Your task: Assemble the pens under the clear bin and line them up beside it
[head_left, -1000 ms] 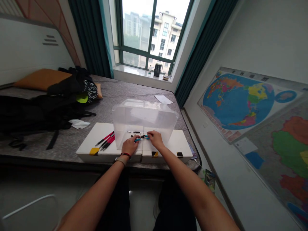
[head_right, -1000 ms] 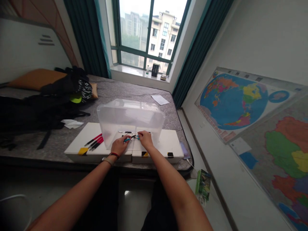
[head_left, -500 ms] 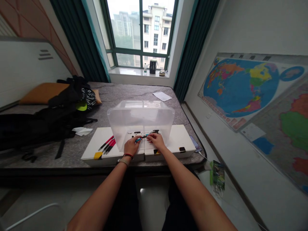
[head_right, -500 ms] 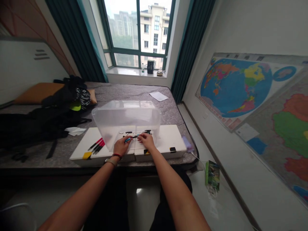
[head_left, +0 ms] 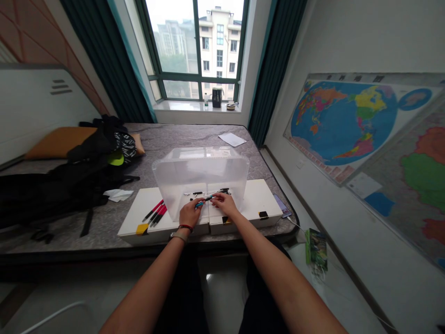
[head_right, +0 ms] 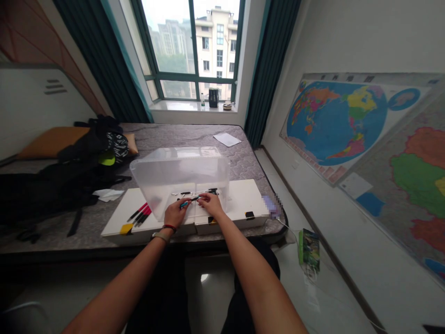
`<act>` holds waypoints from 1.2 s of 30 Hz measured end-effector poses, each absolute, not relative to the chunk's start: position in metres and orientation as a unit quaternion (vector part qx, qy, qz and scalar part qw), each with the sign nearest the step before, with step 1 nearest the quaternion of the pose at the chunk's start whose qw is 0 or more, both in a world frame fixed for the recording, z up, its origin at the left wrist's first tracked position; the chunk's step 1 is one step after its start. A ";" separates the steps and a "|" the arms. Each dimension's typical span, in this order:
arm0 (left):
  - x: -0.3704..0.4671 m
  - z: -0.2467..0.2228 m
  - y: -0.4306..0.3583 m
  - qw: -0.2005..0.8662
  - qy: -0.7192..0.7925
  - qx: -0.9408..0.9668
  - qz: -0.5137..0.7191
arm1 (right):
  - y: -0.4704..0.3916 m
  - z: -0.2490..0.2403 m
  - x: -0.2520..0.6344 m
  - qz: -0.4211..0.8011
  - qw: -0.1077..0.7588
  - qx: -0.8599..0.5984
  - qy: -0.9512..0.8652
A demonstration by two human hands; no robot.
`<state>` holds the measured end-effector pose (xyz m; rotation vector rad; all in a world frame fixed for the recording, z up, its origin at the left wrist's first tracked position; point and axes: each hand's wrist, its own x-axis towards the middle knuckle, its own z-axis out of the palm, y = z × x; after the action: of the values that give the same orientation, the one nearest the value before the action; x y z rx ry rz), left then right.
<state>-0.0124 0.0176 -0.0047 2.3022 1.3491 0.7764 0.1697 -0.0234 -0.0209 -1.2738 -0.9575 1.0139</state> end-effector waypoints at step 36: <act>-0.013 -0.008 0.020 0.218 0.488 0.770 0.349 | 0.063 0.049 0.150 -0.014 -0.092 -0.508 -0.856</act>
<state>-0.0130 0.0200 -0.0079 2.1330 1.3501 0.9650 0.1502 0.0629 0.0492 -1.6976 -2.8603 -0.0451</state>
